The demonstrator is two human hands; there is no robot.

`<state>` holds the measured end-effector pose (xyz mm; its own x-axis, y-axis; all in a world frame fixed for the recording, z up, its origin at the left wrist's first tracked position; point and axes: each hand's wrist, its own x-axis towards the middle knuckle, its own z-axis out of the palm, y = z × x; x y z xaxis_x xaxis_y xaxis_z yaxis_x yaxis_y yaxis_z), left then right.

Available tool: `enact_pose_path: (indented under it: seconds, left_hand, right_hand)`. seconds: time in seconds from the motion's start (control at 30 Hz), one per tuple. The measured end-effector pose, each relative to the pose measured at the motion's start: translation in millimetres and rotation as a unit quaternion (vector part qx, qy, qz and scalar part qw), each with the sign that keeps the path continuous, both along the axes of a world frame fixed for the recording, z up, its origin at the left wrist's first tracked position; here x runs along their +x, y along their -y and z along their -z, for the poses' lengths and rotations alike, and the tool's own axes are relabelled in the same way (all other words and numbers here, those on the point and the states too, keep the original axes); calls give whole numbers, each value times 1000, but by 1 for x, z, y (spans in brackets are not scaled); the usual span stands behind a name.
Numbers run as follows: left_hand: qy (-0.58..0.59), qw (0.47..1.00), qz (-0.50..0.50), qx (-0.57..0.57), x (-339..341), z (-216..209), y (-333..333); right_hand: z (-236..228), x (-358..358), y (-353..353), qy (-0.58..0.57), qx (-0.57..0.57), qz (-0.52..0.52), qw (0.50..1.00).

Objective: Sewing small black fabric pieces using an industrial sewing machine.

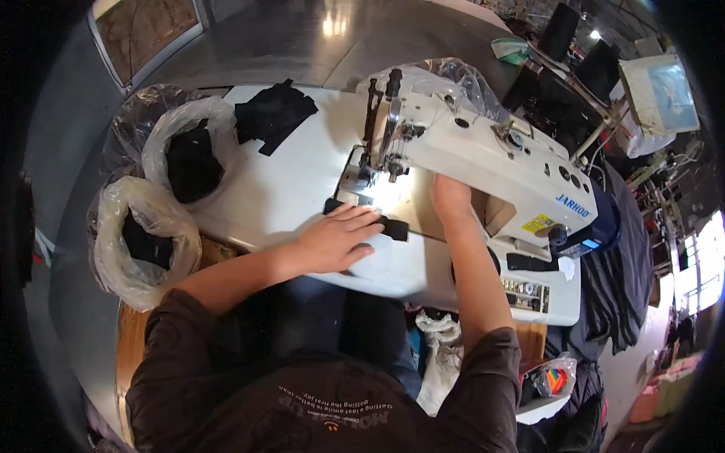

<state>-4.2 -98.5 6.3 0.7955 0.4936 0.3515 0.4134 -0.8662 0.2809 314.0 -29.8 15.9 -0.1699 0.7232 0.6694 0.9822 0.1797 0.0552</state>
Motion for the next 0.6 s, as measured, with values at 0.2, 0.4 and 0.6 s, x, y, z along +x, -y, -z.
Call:
enact_pose_path:
  seconds: [0.2,0.4,0.6]
  left_hand:
    - [40,998,13,36,31,10,-11]
    - [73,997,15,37,32,12,-9]
    - [74,997,29,-14,32,6,-15]
  right_hand:
    - [-2,13,-87,-291,24,-204,934]
    - [-4,24,-106,-223,47,-197,954]
    - [11,46,-100,-178,54,-167,968]
